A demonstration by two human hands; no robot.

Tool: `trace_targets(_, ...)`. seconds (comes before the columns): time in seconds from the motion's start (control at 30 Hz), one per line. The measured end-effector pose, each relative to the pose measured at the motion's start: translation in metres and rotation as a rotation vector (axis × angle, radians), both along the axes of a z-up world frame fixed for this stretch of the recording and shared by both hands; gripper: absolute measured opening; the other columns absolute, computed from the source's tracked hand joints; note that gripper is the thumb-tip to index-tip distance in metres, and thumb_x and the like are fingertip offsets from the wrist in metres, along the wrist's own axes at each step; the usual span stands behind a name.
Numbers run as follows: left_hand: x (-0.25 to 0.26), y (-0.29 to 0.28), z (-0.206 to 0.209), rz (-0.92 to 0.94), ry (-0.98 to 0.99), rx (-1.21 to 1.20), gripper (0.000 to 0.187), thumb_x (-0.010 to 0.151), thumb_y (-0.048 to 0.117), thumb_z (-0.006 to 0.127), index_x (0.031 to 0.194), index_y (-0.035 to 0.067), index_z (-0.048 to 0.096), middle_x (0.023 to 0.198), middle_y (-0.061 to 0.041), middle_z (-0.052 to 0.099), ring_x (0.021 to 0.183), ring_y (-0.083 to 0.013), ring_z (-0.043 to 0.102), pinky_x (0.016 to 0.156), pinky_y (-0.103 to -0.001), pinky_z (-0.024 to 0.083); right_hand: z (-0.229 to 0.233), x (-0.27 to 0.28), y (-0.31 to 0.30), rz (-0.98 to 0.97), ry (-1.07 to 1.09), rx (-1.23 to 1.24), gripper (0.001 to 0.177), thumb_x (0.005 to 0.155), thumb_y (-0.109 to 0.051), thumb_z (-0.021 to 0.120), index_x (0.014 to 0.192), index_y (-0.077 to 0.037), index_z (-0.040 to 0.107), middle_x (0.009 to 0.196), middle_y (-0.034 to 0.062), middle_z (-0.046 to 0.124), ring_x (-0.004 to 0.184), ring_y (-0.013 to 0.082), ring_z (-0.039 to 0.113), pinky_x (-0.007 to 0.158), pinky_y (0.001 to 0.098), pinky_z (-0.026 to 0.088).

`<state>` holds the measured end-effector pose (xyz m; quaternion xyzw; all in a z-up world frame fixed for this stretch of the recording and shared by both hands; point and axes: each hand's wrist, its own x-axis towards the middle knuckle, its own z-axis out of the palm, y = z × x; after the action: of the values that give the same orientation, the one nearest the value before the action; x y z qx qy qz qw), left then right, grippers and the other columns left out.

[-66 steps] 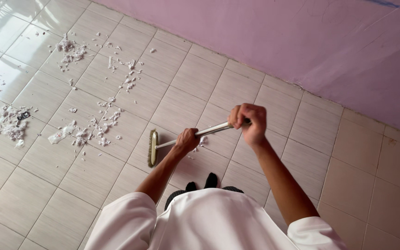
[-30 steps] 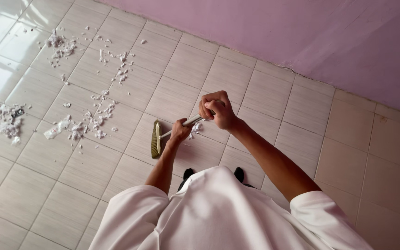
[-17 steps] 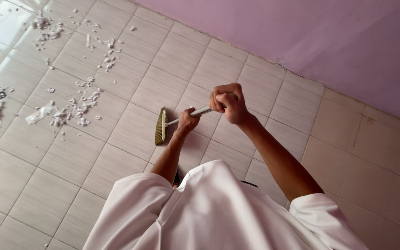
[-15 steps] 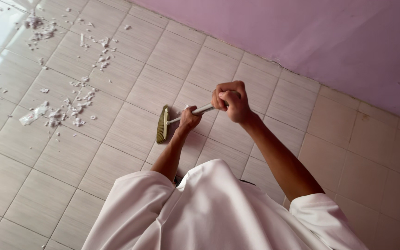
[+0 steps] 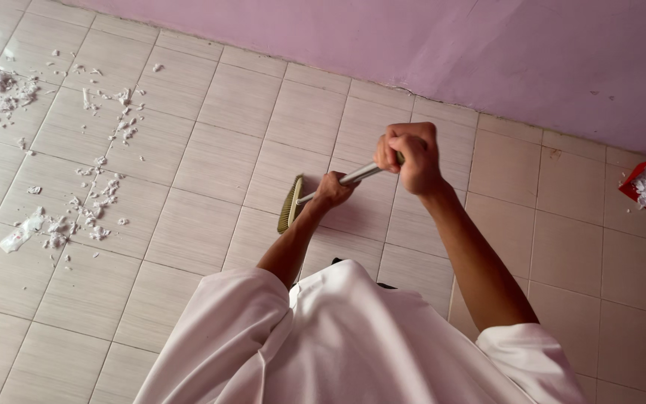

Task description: The person sweeps pieces of white debris from the floor into a red dustpan using a small broom and then carries the dustpan to a different location.

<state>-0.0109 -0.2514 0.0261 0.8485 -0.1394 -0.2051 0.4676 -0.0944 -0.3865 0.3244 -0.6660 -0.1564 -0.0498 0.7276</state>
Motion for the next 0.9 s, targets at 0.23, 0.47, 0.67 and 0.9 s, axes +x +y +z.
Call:
trace_targets(0.23,-0.005,-0.009,0.035,-0.219,0.008,0.098,0.044,0.091,0.046,0.072,0.082,0.003,0.080,0.069,-0.016,0.075,0.057,-0.0232,0.072,0.057,-0.040,0.059,0.030,-0.030,-0.031,-0.025,-0.048,0.067,0.031,0.092,-0.011,0.041,0.062,-0.003,0.042,0.051,0.0082,0.039,0.047,0.0164,0.033,0.050,0.0351,0.033)
trace_targets(0.47,-0.001,0.023,0.045,-0.236,0.014,0.189,0.037,0.089,0.043,0.076,0.088,0.006,0.081,0.069,-0.012,0.074,0.057,-0.0235,0.071,0.056,-0.041,0.058,0.020,-0.028,-0.024,-0.010,-0.051,0.133,0.027,0.088,-0.012,0.040,0.063,-0.003,0.045,0.053,0.0100,0.043,0.049,0.0176,0.035,0.054,0.0376,0.038)
trace_targets(0.67,0.029,0.095,0.031,-0.232,0.005,0.303,0.035,0.092,0.041,0.074,0.086,0.007,0.080,0.072,-0.014,0.075,0.059,-0.0250,0.071,0.057,-0.041,0.058,-0.019,-0.004,0.026,0.018,-0.041,0.185,0.028,0.089,-0.010,0.041,0.063,-0.002,0.045,0.054,0.0098,0.043,0.051,0.0171,0.036,0.056,0.0379,0.039)
trace_targets(0.9,0.063,0.177,0.009,-0.142,-0.056,0.427,0.030,0.086,0.040,0.079,0.085,0.010,0.080,0.083,-0.015,0.076,0.077,-0.0309,0.074,0.068,-0.046,0.057,-0.064,0.028,0.098,0.045,-0.051,0.240,0.024,0.084,-0.006,0.041,0.061,-0.003,0.044,0.052,0.0088,0.043,0.049,0.0161,0.035,0.054,0.0360,0.037)
